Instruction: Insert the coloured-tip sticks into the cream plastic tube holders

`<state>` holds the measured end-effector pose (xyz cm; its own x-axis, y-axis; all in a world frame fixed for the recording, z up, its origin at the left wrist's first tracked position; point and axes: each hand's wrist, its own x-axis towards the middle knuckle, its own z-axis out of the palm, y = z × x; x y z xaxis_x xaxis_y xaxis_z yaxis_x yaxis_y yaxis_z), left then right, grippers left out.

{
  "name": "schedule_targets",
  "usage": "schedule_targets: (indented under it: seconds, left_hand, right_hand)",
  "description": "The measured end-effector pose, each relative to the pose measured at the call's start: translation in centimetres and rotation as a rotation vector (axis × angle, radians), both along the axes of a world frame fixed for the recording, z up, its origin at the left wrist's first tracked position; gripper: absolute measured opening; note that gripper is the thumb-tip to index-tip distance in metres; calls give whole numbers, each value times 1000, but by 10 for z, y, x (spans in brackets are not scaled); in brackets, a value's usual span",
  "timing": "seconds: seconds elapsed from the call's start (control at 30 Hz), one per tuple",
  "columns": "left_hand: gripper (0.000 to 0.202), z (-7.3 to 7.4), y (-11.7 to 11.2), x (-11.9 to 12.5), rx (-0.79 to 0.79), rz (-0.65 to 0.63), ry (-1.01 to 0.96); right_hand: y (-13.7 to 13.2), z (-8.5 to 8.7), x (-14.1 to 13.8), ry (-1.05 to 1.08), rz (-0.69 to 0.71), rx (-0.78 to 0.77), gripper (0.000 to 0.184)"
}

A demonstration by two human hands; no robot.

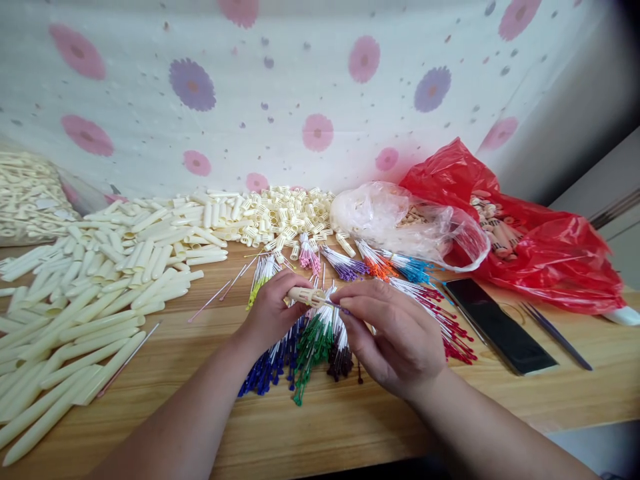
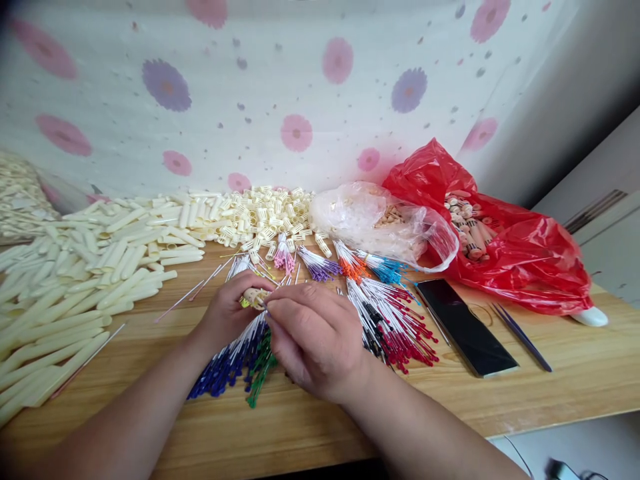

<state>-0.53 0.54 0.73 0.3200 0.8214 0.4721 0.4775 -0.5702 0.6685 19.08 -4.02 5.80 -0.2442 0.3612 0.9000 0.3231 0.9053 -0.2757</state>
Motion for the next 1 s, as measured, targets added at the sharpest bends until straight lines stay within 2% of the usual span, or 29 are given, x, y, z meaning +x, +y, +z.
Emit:
schedule_targets:
  seconds: [0.17, 0.27, 0.37, 0.53, 0.8, 1.0]
  left_hand:
    - [45, 3, -2, -3, 14, -29, 27]
    - [54, 5, -5, -4, 41, -99, 50]
    - [47, 7, -8, -4, 35, -126, 49]
    - [38, 8, -11, -3, 91, -99, 14]
    - [29, 8, -12, -1, 244, 15, 68]
    - [27, 7, -11, -1, 326, 143, 133]
  right_hand:
    - [7, 0, 4, 41, 19, -131, 15]
    - [11, -2, 5, -40, 3, -145, 16]
    - [14, -7, 5, -129, -52, -99, 19]
    - [15, -13, 4, -64, -107, -73, 20]
    - [20, -12, 5, -80, -83, -219, 9]
    - [25, -21, -1, 98, -16, -423, 5]
